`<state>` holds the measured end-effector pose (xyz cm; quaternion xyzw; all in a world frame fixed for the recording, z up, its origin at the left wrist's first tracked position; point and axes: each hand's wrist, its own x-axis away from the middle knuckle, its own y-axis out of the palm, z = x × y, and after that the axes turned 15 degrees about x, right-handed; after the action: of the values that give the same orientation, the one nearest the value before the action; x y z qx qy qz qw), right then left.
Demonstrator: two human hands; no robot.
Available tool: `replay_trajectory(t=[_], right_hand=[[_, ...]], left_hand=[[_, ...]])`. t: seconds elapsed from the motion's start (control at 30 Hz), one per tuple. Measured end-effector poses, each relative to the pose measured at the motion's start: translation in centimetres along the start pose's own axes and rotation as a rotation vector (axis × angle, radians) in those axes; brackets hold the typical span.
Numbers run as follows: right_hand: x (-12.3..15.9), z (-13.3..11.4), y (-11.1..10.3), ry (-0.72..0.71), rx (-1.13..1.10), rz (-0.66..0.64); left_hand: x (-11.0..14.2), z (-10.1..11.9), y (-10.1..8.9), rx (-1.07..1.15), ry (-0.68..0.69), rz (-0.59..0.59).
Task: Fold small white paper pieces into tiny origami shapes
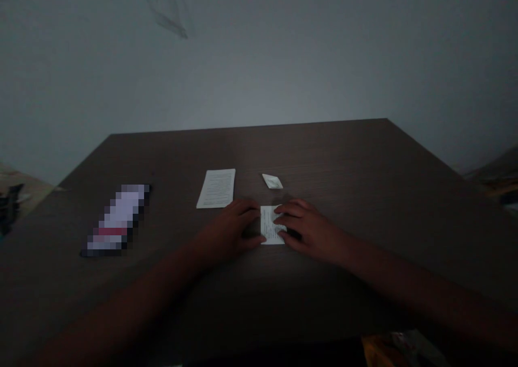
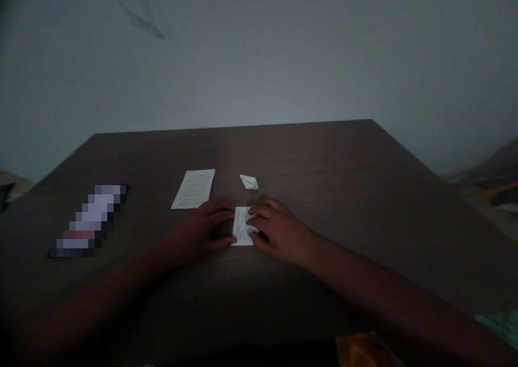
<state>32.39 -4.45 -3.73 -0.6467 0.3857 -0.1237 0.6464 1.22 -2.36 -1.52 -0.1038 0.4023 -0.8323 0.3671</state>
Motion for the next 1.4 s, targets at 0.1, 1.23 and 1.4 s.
replay_trajectory(t=[0.1,1.23,1.4], right_hand=[[0.0,0.0,0.2,-0.007,0.018,0.011],[-0.4,-0.1,0.2,0.014,-0.004,-0.020],[-0.4,0.1,0.2,0.004,0.019,0.004]], left_hand=[[0.0,-0.3,0.0,-0.014,0.012,0.008],[-0.8,0.5,-0.4,-0.135,0.013,-0.057],[-0.8,0.7,-0.3,-0.154,0.045,-0.053]])
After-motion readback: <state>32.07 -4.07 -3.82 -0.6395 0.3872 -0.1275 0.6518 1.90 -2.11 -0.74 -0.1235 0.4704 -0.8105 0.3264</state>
